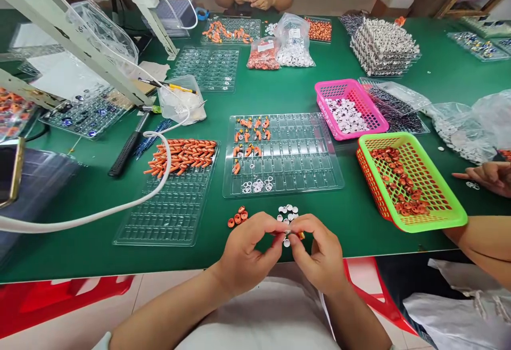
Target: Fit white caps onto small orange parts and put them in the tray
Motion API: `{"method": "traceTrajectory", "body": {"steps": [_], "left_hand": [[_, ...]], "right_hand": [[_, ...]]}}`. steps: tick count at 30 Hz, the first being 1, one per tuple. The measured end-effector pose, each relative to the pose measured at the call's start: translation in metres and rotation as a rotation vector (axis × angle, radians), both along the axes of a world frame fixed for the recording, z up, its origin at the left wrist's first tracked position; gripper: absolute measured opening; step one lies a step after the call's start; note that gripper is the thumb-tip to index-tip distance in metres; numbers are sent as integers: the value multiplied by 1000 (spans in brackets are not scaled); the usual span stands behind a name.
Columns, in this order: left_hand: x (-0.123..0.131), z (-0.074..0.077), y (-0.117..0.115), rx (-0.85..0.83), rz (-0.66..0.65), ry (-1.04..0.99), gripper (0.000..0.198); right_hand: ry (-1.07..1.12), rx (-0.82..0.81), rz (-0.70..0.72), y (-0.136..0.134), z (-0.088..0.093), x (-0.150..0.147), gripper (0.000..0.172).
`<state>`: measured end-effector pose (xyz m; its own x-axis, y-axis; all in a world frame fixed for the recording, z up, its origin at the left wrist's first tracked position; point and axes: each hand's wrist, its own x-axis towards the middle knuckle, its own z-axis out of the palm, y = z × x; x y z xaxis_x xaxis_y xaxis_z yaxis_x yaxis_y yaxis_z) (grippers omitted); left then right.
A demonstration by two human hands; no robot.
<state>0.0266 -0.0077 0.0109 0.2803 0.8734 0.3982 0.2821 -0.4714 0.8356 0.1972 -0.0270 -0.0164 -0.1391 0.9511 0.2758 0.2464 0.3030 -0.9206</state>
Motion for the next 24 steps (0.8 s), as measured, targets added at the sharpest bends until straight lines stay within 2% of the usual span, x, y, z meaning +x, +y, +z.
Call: {"method": "traceTrajectory", "body": {"steps": [4,8,12,19,24], "left_hand": [[-2,-3,-1,17,19,-4,24],[-10,-3,1,-96,-6,27,20],[-19,-4,3,-186,-44,70,15],[-25,-1,5,-235,-73,156,13],[-28,2,8,-252,-114,220,14]], "right_hand": [[-55,25,-40,0,-1,-7,16],[-108,2,-28,1,0,-7,13],[-166,-12,19,2,1,-5,13],[-258,44,100,7,1,-6,13],[-287,17,154,8,1,-4,13]]}}
